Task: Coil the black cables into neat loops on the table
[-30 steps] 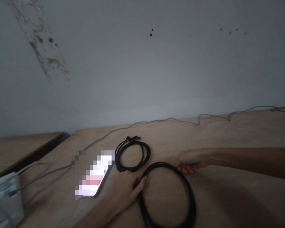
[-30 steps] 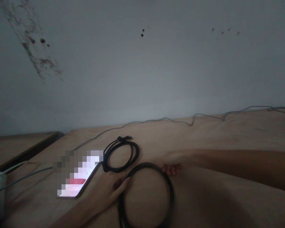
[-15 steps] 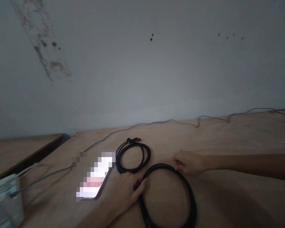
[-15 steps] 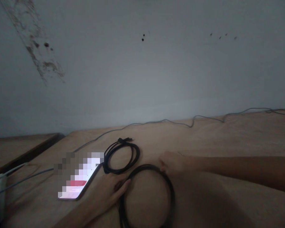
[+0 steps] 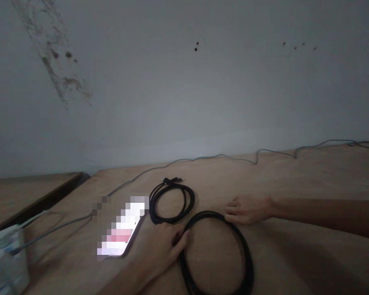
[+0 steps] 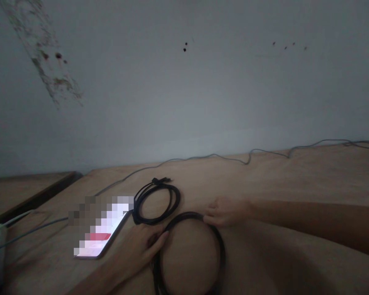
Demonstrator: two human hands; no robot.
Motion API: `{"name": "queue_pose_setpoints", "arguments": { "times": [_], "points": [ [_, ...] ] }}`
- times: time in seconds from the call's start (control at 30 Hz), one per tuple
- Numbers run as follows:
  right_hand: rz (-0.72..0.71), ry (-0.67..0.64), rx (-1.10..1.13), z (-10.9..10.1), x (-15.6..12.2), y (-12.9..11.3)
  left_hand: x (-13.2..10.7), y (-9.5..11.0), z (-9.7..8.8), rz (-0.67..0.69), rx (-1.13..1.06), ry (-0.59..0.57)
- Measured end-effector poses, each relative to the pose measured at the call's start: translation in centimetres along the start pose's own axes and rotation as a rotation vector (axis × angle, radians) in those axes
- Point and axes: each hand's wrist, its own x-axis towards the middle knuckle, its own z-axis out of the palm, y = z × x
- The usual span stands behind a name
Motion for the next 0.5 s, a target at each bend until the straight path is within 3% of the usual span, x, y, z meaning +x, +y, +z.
{"name": "queue_pose_setpoints", "arguments": {
  "times": [0.1,0.23,0.33,0.5],
  "points": [
    [0.043,0.017,-0.051,-0.6,-0.1,-0.5,0.0,0.1,0.0,-0.003,-0.013,0.032],
    [0.349,0.133,0.009,-1.0,-0.5,-1.8,0.0,0.4,-0.3,-0.035,-0.034,0.047],
    [0.534,0.133,0.108,-0.3,-1.0,-3.0,0.0,0.6,-0.4,-0.067,-0.004,0.03],
    [0.635,0.135,0.223,1.9,-1.5,-4.4,-0.1,0.2,-0.2,-0.083,-0.009,0.076]
  ]
}}
